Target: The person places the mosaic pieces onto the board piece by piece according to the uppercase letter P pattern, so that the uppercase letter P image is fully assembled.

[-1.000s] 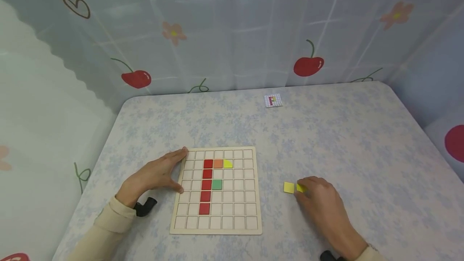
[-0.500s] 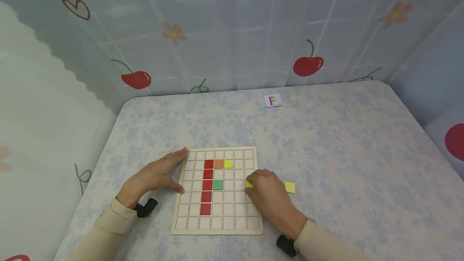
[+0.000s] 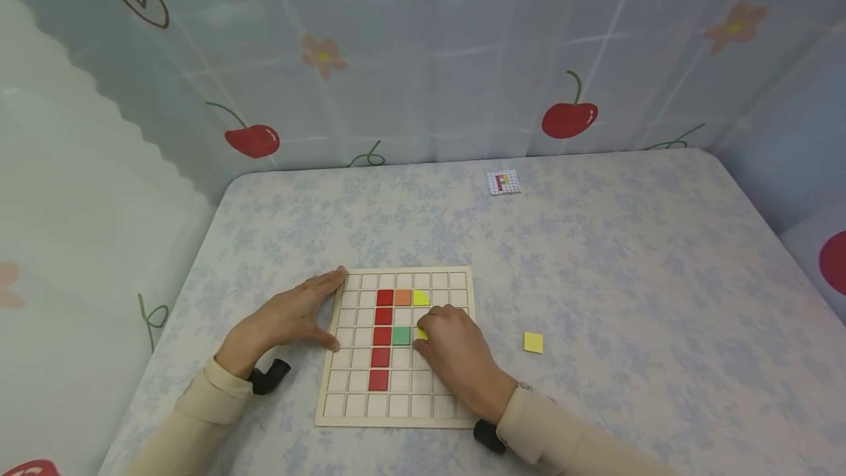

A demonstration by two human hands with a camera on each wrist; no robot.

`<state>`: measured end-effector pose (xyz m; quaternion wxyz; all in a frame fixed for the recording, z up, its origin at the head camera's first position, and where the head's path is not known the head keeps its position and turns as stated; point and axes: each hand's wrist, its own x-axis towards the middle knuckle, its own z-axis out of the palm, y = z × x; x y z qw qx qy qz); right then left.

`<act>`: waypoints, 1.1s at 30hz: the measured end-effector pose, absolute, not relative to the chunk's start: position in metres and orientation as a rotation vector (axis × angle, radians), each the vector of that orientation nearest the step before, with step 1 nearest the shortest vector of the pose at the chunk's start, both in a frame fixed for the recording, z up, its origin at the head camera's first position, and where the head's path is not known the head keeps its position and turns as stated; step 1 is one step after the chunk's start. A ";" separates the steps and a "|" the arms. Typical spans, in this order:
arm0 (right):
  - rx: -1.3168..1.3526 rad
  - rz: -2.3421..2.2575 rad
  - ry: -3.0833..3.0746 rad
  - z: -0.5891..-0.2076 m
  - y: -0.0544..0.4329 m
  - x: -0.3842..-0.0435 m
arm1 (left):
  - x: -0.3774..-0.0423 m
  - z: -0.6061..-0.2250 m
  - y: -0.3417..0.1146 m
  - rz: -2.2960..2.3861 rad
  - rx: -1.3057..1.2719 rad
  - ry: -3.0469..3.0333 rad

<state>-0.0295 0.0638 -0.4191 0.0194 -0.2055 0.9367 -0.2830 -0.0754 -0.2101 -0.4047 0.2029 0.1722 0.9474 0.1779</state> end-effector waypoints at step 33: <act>-0.649 -0.818 3.012 -0.417 0.108 -0.018 | -0.073 -0.403 -0.208 0.485 0.479 2.665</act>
